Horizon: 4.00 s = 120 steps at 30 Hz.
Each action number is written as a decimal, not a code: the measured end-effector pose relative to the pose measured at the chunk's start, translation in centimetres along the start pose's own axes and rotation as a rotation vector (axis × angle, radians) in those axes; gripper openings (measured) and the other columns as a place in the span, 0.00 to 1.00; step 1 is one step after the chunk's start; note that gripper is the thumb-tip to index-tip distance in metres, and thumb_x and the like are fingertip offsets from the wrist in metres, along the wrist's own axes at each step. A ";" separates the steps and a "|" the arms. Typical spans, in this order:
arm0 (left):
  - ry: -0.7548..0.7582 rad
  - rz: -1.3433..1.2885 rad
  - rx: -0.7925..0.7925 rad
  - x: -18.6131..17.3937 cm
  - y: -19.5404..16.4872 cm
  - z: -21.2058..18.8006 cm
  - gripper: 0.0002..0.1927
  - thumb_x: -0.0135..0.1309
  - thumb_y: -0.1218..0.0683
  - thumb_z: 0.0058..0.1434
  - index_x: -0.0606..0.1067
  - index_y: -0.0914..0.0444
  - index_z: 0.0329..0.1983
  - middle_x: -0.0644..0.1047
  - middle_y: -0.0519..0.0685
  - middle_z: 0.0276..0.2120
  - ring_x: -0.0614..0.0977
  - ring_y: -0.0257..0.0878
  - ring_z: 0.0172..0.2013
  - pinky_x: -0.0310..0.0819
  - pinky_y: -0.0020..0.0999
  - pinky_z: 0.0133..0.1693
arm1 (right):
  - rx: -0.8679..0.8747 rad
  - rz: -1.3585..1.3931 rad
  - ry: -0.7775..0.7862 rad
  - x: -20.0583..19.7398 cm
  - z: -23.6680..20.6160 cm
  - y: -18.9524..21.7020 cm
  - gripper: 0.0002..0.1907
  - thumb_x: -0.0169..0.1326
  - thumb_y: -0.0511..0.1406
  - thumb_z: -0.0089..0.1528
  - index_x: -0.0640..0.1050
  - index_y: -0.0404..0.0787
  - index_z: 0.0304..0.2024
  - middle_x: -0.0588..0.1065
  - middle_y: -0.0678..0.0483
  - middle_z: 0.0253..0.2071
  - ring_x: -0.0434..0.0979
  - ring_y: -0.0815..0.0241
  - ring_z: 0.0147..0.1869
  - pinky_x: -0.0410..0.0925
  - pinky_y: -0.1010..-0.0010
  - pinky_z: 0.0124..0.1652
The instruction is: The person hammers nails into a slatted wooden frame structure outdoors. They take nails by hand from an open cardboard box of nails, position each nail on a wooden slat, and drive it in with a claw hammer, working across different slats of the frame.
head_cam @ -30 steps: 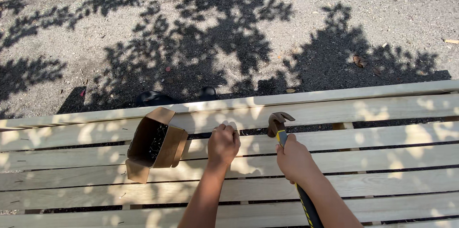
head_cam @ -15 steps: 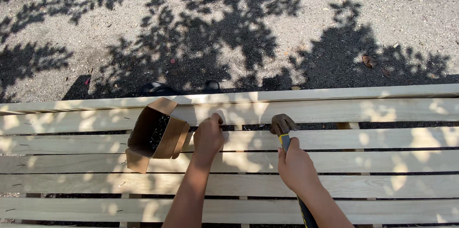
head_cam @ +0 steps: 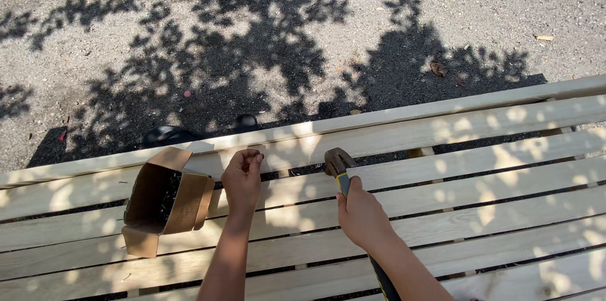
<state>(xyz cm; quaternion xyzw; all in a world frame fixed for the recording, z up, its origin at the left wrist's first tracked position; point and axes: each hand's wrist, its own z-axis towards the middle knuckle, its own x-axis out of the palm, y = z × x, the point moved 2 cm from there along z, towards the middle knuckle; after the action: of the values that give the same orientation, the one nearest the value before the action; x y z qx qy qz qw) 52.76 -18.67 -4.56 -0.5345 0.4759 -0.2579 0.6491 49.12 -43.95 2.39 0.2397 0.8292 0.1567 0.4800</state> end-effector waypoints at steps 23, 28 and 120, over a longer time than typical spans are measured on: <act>-0.106 0.554 0.498 2.0 2.0 0.3 0.07 0.55 0.47 0.67 0.80 0.51 0.40 0.81 0.36 0.41 0.79 0.39 0.48 0.54 0.49 0.57 | -0.150 -0.069 -0.180 4.0 4.0 0.7 0.27 0.46 0.45 0.67 0.65 0.32 0.60 0.77 0.39 0.23 0.80 0.34 0.28 0.70 0.45 0.30; -0.114 0.582 0.454 2.2 2.1 0.3 0.05 0.55 0.48 0.68 0.78 0.51 0.39 0.81 0.36 0.41 0.78 0.40 0.48 0.54 0.48 0.57 | -0.170 -0.087 -0.173 4.5 4.2 0.2 0.27 0.46 0.45 0.67 0.65 0.32 0.62 0.78 0.38 0.24 0.80 0.34 0.29 0.71 0.46 0.30; -0.258 0.347 0.465 2.1 1.2 2.5 0.13 0.52 0.65 0.53 0.81 0.63 0.40 0.81 0.50 0.43 0.82 0.50 0.47 0.78 0.41 0.48 | -0.322 0.012 -0.131 2.4 4.7 7.2 0.19 0.48 0.44 0.70 0.68 0.33 0.48 0.77 0.36 0.25 0.78 0.31 0.31 0.68 0.45 0.31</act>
<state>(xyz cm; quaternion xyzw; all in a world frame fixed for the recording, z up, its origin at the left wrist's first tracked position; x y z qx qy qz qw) 55.62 -18.98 -6.44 -0.3109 0.4018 -0.1755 0.8433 54.00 -36.49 1.87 0.1744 0.7589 0.2747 0.5642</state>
